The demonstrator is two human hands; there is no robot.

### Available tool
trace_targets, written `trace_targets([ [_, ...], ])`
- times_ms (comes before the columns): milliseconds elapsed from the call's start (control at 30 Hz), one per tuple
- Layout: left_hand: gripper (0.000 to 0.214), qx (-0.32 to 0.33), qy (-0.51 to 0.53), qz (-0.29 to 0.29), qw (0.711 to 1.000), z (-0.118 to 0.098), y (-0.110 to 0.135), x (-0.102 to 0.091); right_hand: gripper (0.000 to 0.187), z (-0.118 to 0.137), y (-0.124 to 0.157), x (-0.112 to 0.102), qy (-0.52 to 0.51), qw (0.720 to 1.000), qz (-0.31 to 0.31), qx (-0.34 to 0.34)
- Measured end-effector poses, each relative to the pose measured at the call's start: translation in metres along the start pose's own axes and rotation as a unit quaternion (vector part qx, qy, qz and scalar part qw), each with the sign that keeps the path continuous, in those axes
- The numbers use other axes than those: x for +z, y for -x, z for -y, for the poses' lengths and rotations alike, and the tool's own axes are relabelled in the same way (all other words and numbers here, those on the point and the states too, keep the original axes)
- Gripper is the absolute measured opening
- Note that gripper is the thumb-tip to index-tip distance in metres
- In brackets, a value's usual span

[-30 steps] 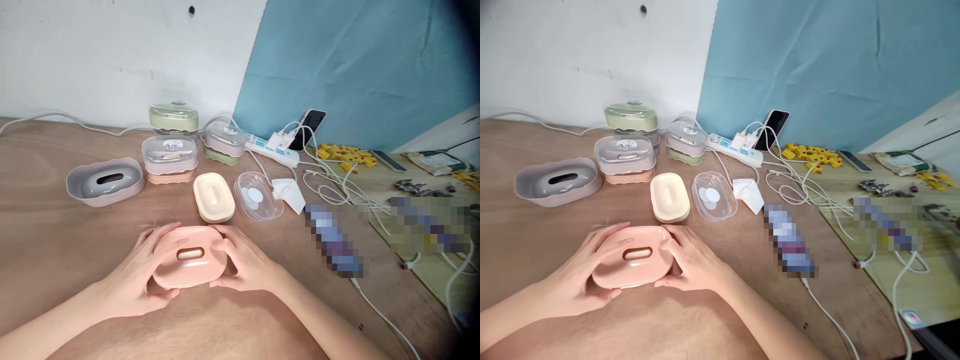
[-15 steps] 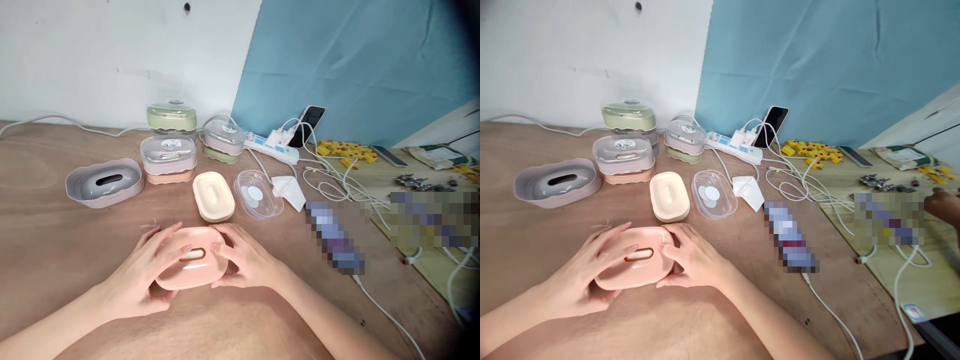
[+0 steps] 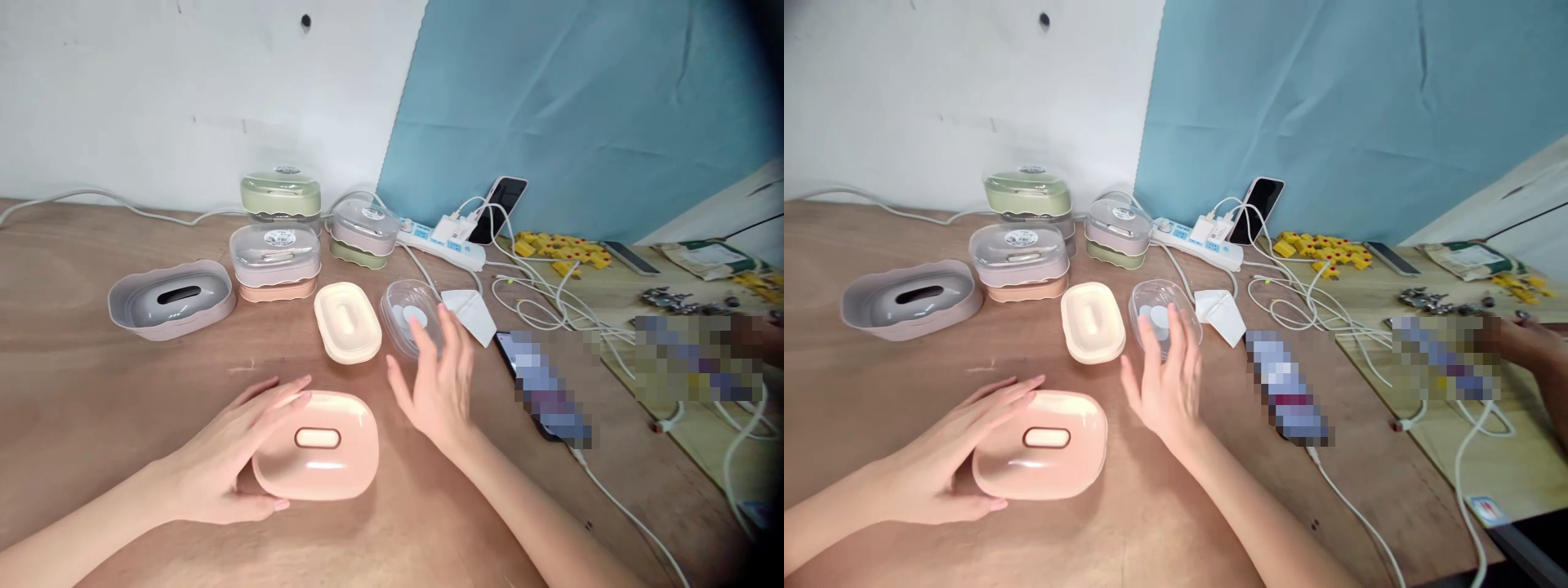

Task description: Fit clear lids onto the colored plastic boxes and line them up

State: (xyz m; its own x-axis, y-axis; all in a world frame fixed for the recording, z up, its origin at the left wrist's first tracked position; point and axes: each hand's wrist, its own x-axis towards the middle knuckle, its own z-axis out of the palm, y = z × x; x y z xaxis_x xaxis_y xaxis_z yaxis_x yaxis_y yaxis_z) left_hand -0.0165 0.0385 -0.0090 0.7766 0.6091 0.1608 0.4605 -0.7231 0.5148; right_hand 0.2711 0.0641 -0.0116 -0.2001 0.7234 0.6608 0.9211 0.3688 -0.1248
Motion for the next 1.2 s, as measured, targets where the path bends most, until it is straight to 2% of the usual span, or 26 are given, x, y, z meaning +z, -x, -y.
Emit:
trace_targets([
  [67,0.098,0.014,0.011,0.022,1.0,0.0,0.001,0.0,0.036,-0.007,-0.004,0.0,0.04,0.998,0.026,0.033],
  [167,0.103,0.018,0.009,0.033,0.999,0.0,0.001,0.001,0.017,-0.012,-0.006,0.002,0.049,0.998,0.034,0.007],
  [333,0.102,0.018,0.001,0.043,0.999,0.004,0.0,0.004,0.009,-0.01,-0.006,0.001,0.035,0.999,0.012,-0.021],
  [433,0.105,0.012,0.009,0.034,0.999,0.007,0.002,0.008,0.007,-0.009,-0.005,-0.003,0.013,0.999,-0.041,-0.022],
  [533,0.108,-0.014,0.042,0.026,0.999,0.008,0.005,0.01,0.013,-0.003,-0.002,-0.012,-0.095,0.985,-0.123,-0.078],
  [600,0.106,-0.048,0.075,0.009,0.996,0.008,0.005,0.01,0.009,0.008,0.003,-0.019,-0.229,0.959,-0.129,-0.109],
  [633,0.105,-0.069,0.095,-0.003,0.993,0.008,0.005,0.009,0.004,0.016,0.005,-0.023,-0.303,0.943,-0.106,-0.088],
  [700,0.104,-0.106,0.136,-0.034,0.984,0.008,0.004,0.008,0.015,0.035,0.009,-0.029,-0.437,0.899,-0.011,0.033],
  [767,0.108,-0.12,0.179,-0.062,0.974,0.008,0.002,0.006,0.026,0.051,0.012,-0.031,-0.533,0.822,0.088,0.181],
  [833,0.112,-0.113,0.207,-0.076,0.969,0.009,0.001,0.006,0.033,0.059,0.012,-0.027,-0.583,0.746,0.135,0.292],
  [900,0.111,-0.1,0.206,-0.077,0.97,0.01,0.001,0.006,0.037,0.059,0.012,-0.019,-0.585,0.702,0.156,0.375],
  [967,0.108,-0.101,0.19,-0.071,0.974,0.012,0.002,0.007,0.041,0.053,0.012,-0.013,-0.556,0.689,0.186,0.425],
  [1033,0.106,-0.114,0.18,-0.063,0.975,0.012,0.003,0.007,0.047,0.047,0.013,-0.009,-0.531,0.7,0.217,0.425],
  [1100,0.107,-0.129,0.181,-0.058,0.973,0.012,0.003,0.006,0.049,0.044,0.014,-0.01,-0.54,0.717,0.227,0.378],
  [1200,0.103,-0.13,0.196,-0.062,0.97,0.011,0.001,0.006,0.061,0.043,0.014,-0.014,-0.607,0.704,0.259,0.263],
])
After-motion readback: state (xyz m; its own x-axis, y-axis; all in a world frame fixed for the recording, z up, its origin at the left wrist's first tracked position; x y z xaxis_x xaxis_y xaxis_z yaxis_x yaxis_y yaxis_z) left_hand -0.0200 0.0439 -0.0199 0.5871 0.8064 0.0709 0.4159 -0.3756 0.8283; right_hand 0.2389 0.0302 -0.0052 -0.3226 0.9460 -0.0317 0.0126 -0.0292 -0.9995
